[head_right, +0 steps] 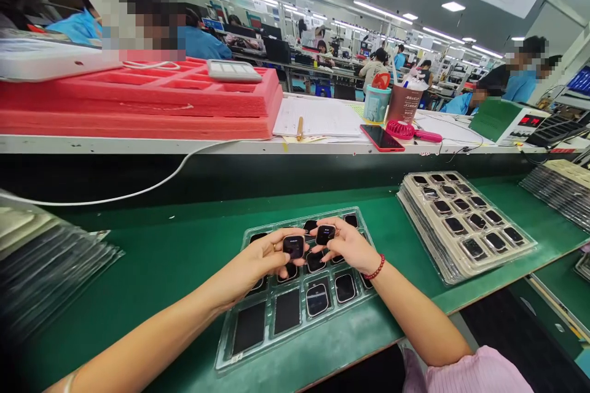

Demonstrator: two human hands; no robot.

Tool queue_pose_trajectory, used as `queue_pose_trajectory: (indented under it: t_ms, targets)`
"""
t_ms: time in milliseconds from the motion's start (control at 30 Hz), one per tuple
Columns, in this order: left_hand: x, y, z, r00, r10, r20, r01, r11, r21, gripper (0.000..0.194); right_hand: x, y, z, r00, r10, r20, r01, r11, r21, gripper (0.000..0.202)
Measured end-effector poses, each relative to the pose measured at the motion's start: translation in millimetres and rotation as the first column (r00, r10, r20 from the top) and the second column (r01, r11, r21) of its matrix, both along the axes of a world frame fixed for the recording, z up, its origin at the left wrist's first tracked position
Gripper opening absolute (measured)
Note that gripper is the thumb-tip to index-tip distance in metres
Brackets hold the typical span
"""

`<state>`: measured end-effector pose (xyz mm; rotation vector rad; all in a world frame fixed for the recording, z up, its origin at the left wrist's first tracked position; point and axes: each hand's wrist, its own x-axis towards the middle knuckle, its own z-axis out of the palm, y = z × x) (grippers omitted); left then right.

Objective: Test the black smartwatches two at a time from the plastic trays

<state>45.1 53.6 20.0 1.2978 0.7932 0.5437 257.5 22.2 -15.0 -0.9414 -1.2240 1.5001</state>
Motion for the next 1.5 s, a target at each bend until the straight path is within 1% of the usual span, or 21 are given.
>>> queue_pose_trajectory:
  t_ms: [167,267,367,467,533,633,700,767,867,933,1000,1133,1333,1500]
  targets:
    - [2.9,-5.1,-1.8,0.998,0.036,0.052,-0.033,0.998,-0.061,0.051,-0.1,-8.1,2.5,0.997,-0.052,0.064,0.051,0.999,0.015,0.044]
    - [1.5,-4.2,-6.6,0.998,0.018,0.063,-0.014,0.998,-0.059,0.050,0.7,-7.8,-1.0,0.992,-0.047,0.120,0.044,0.999,0.024,0.045]
    - [-1.0,-3.4,-10.0,0.999,0.008,0.051,-0.007,1.000,-0.017,0.042,0.0,-8.2,-4.9,0.986,-0.032,0.165,0.026,0.999,0.035,0.040]
    - [-1.9,-3.4,-10.9,1.000,0.018,0.022,-0.019,0.999,0.038,0.035,-1.4,-9.5,-6.1,0.973,-0.066,0.221,0.057,0.997,0.048,0.030]
    - [-1.8,-3.6,-9.9,1.000,0.016,0.001,-0.016,0.999,0.051,0.034,-1.4,-10.3,-4.8,0.967,-0.078,0.244,0.066,0.996,0.057,0.029]
    - [-3.2,-4.5,-4.4,1.000,-0.019,0.008,0.019,0.999,0.034,0.043,0.6,-12.4,1.6,0.981,-0.018,0.193,0.007,0.998,0.056,0.038]
    - [-6.0,-5.6,2.6,0.998,-0.053,0.042,0.052,0.999,0.010,0.054,3.4,-15.0,9.0,0.993,0.037,0.111,-0.041,0.999,0.033,0.048]
    - [-9.9,-7.1,11.6,0.994,-0.082,0.076,0.083,0.997,-0.008,0.061,6.9,-18.3,17.8,0.996,0.078,0.032,-0.078,0.997,0.001,0.056]
    - [-14.9,-10.2,23.7,0.990,-0.097,0.106,0.099,0.995,-0.008,0.063,12.3,-23.3,29.3,0.994,0.102,-0.039,-0.102,0.995,-0.007,0.062]
    - [-15.6,-12.2,26.9,0.989,-0.090,0.115,0.090,0.996,0.010,0.062,14.7,-25.3,33.1,0.995,0.089,-0.040,-0.089,0.996,0.005,0.061]
    - [-13.9,-13.4,25.1,0.990,-0.069,0.122,0.065,0.997,0.034,0.055,15.6,-25.5,33.1,0.997,0.074,-0.026,-0.074,0.997,0.009,0.059]
    - [-8.7,-13.3,16.5,0.993,-0.006,0.122,-0.005,0.996,0.090,0.039,13.8,-23.1,26.2,0.996,0.087,0.004,-0.087,0.996,0.002,0.059]
    - [-8.9,-14.8,16.3,1.000,-0.002,0.031,-0.001,0.995,0.101,0.047,11.3,-23.1,19.8,0.991,0.125,0.042,-0.125,0.992,0.008,0.058]
    - [-5.9,-10.7,9.2,0.999,0.022,0.043,-0.027,0.994,0.103,0.033,9.5,-20.4,15.5,0.988,0.141,0.065,-0.141,0.990,0.003,0.059]
